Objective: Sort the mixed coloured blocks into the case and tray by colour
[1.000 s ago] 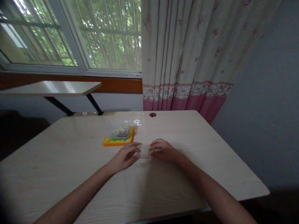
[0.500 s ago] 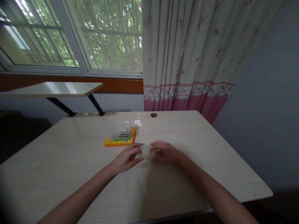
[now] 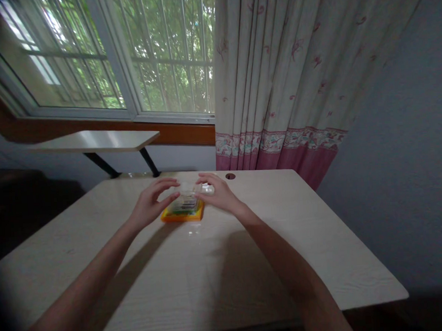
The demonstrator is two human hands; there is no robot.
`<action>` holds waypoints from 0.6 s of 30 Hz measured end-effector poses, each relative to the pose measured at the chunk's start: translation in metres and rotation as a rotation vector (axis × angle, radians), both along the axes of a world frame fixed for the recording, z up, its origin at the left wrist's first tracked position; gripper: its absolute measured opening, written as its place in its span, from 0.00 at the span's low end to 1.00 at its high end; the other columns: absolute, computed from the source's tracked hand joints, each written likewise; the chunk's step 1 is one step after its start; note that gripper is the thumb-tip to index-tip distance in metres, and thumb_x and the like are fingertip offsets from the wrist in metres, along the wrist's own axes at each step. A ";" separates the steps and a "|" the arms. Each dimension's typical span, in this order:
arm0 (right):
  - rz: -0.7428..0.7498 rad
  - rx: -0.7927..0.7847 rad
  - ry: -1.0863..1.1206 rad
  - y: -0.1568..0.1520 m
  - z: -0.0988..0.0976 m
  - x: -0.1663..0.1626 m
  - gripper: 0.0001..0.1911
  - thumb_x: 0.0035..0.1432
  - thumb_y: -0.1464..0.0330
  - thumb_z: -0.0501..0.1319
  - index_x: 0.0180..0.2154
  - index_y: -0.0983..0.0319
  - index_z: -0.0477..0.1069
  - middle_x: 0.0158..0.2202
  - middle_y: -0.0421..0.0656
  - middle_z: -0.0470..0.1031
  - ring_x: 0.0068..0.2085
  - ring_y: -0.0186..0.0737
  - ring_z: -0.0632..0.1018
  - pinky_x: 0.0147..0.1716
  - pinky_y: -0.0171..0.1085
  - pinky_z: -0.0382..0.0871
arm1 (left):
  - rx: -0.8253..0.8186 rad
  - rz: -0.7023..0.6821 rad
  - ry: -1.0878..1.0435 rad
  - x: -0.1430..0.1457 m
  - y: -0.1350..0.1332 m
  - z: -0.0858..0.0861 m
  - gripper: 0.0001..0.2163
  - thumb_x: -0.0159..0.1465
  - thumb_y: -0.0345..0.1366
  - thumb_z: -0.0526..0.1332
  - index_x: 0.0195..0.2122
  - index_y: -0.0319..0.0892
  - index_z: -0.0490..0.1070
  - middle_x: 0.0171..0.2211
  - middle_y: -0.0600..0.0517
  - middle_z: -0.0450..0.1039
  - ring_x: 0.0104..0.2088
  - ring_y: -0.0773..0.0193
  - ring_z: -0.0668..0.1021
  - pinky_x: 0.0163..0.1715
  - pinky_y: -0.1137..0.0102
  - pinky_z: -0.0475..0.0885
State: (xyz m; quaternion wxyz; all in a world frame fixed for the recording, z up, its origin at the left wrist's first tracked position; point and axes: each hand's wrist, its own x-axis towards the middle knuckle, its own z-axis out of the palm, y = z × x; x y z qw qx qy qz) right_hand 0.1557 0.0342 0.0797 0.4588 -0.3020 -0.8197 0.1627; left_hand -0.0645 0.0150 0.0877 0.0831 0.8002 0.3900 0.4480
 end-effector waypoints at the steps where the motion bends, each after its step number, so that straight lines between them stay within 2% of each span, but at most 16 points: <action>1: 0.004 -0.009 0.001 0.008 0.001 -0.008 0.15 0.49 0.62 0.61 0.39 0.60 0.67 0.48 0.46 0.67 0.49 0.39 0.68 0.44 0.38 0.64 | -0.023 0.014 -0.016 -0.007 0.007 -0.001 0.12 0.57 0.42 0.57 0.39 0.42 0.69 0.42 0.47 0.68 0.44 0.60 0.71 0.46 0.62 0.66; 7: 0.013 -0.040 -0.008 0.028 -0.017 -0.032 0.15 0.48 0.62 0.61 0.40 0.61 0.67 0.44 0.44 0.69 0.41 0.35 0.71 0.44 0.38 0.64 | -0.124 0.055 -0.083 -0.026 0.024 -0.024 0.14 0.56 0.44 0.57 0.39 0.41 0.69 0.41 0.47 0.69 0.43 0.61 0.72 0.43 0.63 0.69; 11: -0.001 -0.039 -0.009 0.026 -0.021 -0.033 0.15 0.49 0.63 0.61 0.40 0.59 0.67 0.45 0.44 0.68 0.46 0.37 0.69 0.47 0.40 0.62 | -0.140 0.062 -0.083 -0.023 0.022 -0.030 0.14 0.57 0.44 0.56 0.39 0.41 0.68 0.42 0.47 0.69 0.44 0.60 0.71 0.42 0.63 0.69; 15: -0.012 -0.021 0.001 0.021 -0.017 -0.031 0.16 0.48 0.63 0.62 0.41 0.58 0.66 0.50 0.45 0.63 0.52 0.39 0.64 0.51 0.42 0.57 | -0.160 0.072 -0.104 -0.024 0.018 -0.028 0.16 0.57 0.43 0.55 0.44 0.42 0.65 0.46 0.46 0.66 0.46 0.59 0.70 0.43 0.61 0.68; 18: -0.047 -0.079 0.050 0.017 -0.023 -0.021 0.20 0.49 0.63 0.61 0.45 0.56 0.63 0.52 0.45 0.61 0.51 0.39 0.65 0.48 0.42 0.60 | -0.225 0.100 -0.126 -0.034 0.014 -0.030 0.21 0.56 0.43 0.57 0.49 0.43 0.59 0.50 0.44 0.63 0.47 0.59 0.70 0.43 0.61 0.68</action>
